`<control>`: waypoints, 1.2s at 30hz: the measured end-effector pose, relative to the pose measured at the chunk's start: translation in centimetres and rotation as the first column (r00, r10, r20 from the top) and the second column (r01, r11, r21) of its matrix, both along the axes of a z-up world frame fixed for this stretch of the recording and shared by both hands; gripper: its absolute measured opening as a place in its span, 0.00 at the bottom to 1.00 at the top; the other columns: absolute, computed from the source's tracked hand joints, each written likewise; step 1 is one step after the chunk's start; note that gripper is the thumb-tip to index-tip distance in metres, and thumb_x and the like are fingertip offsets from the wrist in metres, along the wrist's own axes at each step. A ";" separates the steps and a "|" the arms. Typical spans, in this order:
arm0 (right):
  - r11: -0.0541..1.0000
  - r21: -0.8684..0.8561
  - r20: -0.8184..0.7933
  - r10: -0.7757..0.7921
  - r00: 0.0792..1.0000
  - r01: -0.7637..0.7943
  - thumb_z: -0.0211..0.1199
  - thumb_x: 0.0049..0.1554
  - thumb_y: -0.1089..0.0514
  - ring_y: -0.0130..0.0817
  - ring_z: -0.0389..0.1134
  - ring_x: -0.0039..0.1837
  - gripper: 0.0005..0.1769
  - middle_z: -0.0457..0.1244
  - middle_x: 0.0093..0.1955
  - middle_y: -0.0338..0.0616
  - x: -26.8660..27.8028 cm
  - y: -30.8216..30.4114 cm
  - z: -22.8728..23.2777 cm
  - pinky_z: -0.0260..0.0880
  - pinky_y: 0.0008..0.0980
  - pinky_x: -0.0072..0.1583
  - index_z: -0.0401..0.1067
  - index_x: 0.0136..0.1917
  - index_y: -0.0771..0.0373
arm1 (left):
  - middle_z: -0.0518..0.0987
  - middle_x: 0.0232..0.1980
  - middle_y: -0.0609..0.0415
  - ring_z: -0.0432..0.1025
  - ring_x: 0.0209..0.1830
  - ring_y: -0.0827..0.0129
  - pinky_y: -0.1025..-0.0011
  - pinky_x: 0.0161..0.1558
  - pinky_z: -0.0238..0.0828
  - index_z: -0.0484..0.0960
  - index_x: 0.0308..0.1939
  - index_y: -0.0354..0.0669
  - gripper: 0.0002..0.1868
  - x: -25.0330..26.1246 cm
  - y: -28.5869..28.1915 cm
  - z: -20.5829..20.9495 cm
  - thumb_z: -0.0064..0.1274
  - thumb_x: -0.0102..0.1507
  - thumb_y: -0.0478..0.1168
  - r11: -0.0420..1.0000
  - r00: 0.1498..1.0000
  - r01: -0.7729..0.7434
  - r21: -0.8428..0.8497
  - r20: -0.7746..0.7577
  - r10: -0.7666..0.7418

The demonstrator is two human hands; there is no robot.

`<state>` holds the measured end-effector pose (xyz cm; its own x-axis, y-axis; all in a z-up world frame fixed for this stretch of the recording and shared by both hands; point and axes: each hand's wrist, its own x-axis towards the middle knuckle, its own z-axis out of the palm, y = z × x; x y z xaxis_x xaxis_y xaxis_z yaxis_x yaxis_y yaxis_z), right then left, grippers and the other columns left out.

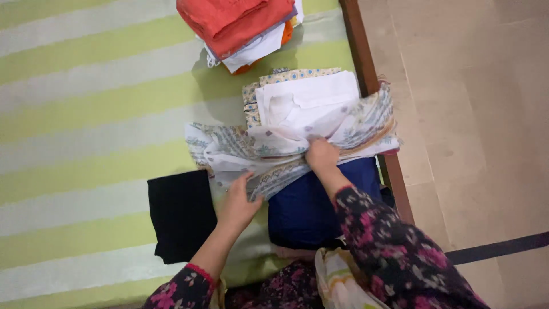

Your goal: Organizing and sorting folded clothes into piles on a bed.

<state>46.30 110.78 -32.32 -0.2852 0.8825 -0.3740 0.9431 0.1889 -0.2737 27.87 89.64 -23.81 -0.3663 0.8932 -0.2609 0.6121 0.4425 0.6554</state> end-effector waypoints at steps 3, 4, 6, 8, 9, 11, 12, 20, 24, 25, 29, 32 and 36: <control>0.983 0.050 -0.276 0.184 0.943 -0.177 0.59 0.56 0.59 0.55 0.67 0.69 0.23 0.66 0.66 0.57 -0.7 -1.2 -6.6 0.68 0.46 0.71 0.73 0.64 0.63 | 0.64 0.70 0.29 0.59 0.70 0.36 0.50 0.66 0.58 0.58 0.71 0.36 0.53 1.2 0.8 1.2 0.70 0.47 0.41 0.982 1.000 0.015 0.191 -0.001 -0.015; 0.982 0.050 -0.277 0.186 0.943 -0.180 0.59 0.56 0.59 0.55 0.67 0.69 0.23 0.66 0.66 0.57 -1.5 -2.9 -5.0 0.68 0.46 0.71 0.73 0.64 0.63 | 0.64 0.70 0.29 0.59 0.70 0.36 0.50 0.66 0.58 0.58 0.71 0.36 0.53 1.2 1.0 1.0 0.70 0.47 0.41 0.982 1.000 0.012 0.190 -0.002 -0.012; 0.927 -0.038 -0.806 0.192 0.560 -0.372 0.68 0.52 0.57 0.52 0.64 0.66 0.31 0.64 0.65 0.57 -2.9 -6.4 -1.6 0.65 0.45 0.66 0.68 0.68 0.64 | 0.56 0.73 0.22 0.53 0.70 0.30 0.48 0.62 0.58 0.56 0.74 0.33 0.60 1.3 1.2 0.5 0.71 0.41 0.41 0.935 0.999 -0.007 0.353 -0.031 0.019; 0.902 -0.120 -0.873 0.103 0.476 -0.416 0.69 0.53 0.58 0.46 0.64 0.67 0.32 0.63 0.66 0.52 -3.2 -8.8 5.5 0.66 0.40 0.66 0.67 0.70 0.62 | 0.60 0.71 0.26 0.58 0.68 0.35 0.51 0.61 0.62 0.61 0.73 0.36 0.52 0.5 0.7 -2.1 0.67 0.47 0.43 0.937 0.979 -0.141 0.320 0.187 0.084; 0.862 -0.197 -0.921 0.001 0.389 -0.467 0.69 0.55 0.59 0.40 0.65 0.68 0.32 0.63 0.67 0.48 -3.4 -10.0 9.1 0.68 0.35 0.66 0.66 0.71 0.61 | 0.65 0.69 0.31 0.62 0.66 0.41 0.54 0.60 0.66 0.65 0.72 0.38 0.46 0.0 0.6 -3.2 0.63 0.52 0.46 0.932 0.908 -0.261 0.253 0.393 0.148; 0.874 -0.187 -0.948 -0.040 0.316 -0.449 0.71 0.56 0.58 0.41 0.65 0.68 0.34 0.62 0.68 0.52 -3.3 -10.3 10.3 0.68 0.36 0.66 0.64 0.73 0.61 | 0.71 0.67 0.38 0.67 0.63 0.47 0.55 0.60 0.68 0.69 0.70 0.39 0.38 -0.9 -0.3 -3.2 0.59 0.58 0.48 0.930 0.805 -0.335 0.154 0.559 0.197; 0.881 -0.185 -0.968 -0.087 0.236 -0.435 0.74 0.57 0.57 0.42 0.65 0.69 0.37 0.60 0.69 0.55 -3.5 -10.6 10.9 0.69 0.37 0.66 0.62 0.75 0.61 | 0.77 0.64 0.44 0.72 0.61 0.54 0.57 0.59 0.71 0.73 0.68 0.40 0.30 -1.6 -0.8 -3.1 0.56 0.64 0.49 0.923 0.672 -0.384 0.035 0.695 0.254; 0.910 0.303 -0.098 0.325 0.940 -0.283 0.74 0.43 0.41 0.56 0.68 0.63 0.48 0.62 0.68 0.58 -1.4 -11.1 16.4 0.68 0.55 0.61 0.63 0.73 0.52 | 0.77 0.65 0.49 0.72 0.64 0.56 0.53 0.63 0.71 0.74 0.64 0.43 0.24 -8.8 -3.0 8.5 0.44 0.68 0.50 0.722 -0.207 -0.672 -0.162 0.978 0.027; 0.984 -0.179 -0.514 -0.084 0.853 -0.011 0.63 0.58 0.49 0.44 0.71 0.61 0.20 0.71 0.59 0.49 -3.8 -9.5 8.1 0.71 0.45 0.60 0.77 0.61 0.55 | 0.76 0.65 0.43 0.71 0.65 0.51 0.49 0.65 0.70 0.73 0.65 0.38 0.26 -13.4 -6.9 8.5 0.45 0.69 0.52 0.781 -0.246 -0.622 -0.049 0.960 -0.135; 0.983 -0.182 -0.514 -0.074 0.855 -0.025 0.63 0.58 0.49 0.44 0.71 0.61 0.20 0.71 0.59 0.49 -6.2 -10.1 9.3 0.71 0.45 0.60 0.77 0.61 0.55 | 0.76 0.65 0.43 0.71 0.65 0.51 0.49 0.65 0.70 0.73 0.65 0.38 0.26 -14.2 -7.6 5.8 0.45 0.69 0.52 0.773 -0.245 -0.633 -0.052 0.960 -0.135; 0.571 -0.815 -0.519 -0.642 0.565 -0.100 0.54 0.64 0.45 0.63 0.65 0.62 0.23 0.68 0.59 0.63 -15.7 -13.9 14.2 0.64 0.49 0.52 0.75 0.62 0.61 | 0.71 0.72 0.47 0.69 0.68 0.56 0.52 0.65 0.70 0.61 0.73 0.45 0.33 -14.9 -9.5 2.0 0.51 0.66 0.49 0.864 0.118 -0.384 -0.325 0.911 0.395; 0.491 -0.806 -0.591 -0.648 0.479 -0.330 0.52 0.60 0.46 0.44 0.69 0.65 0.25 0.65 0.66 0.48 -22.1 -16.9 17.2 0.72 0.47 0.62 0.71 0.66 0.55 | 0.68 0.73 0.49 0.67 0.70 0.58 0.52 0.67 0.69 0.54 0.74 0.51 0.39 -19.3 -12.2 0.4 0.56 0.63 0.44 0.841 0.457 -0.415 -0.347 0.720 0.522; 0.800 -0.250 -0.890 0.033 0.455 -0.546 0.60 0.55 0.55 0.47 0.61 0.73 0.31 0.59 0.75 0.48 -25.7 -18.8 21.4 0.63 0.45 0.69 0.67 0.73 0.52 | 0.67 0.73 0.46 0.65 0.71 0.54 0.54 0.70 0.65 0.55 0.74 0.46 0.37 -25.4 -6.0 -2.6 0.56 0.65 0.45 0.838 0.683 -0.545 0.008 0.585 0.438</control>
<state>20.59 91.94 -10.96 -0.8746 0.4723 -0.1094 0.1336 0.0179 -0.9909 2.47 83.63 -26.39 -0.6101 0.6729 -0.4184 -0.1421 0.4265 0.8932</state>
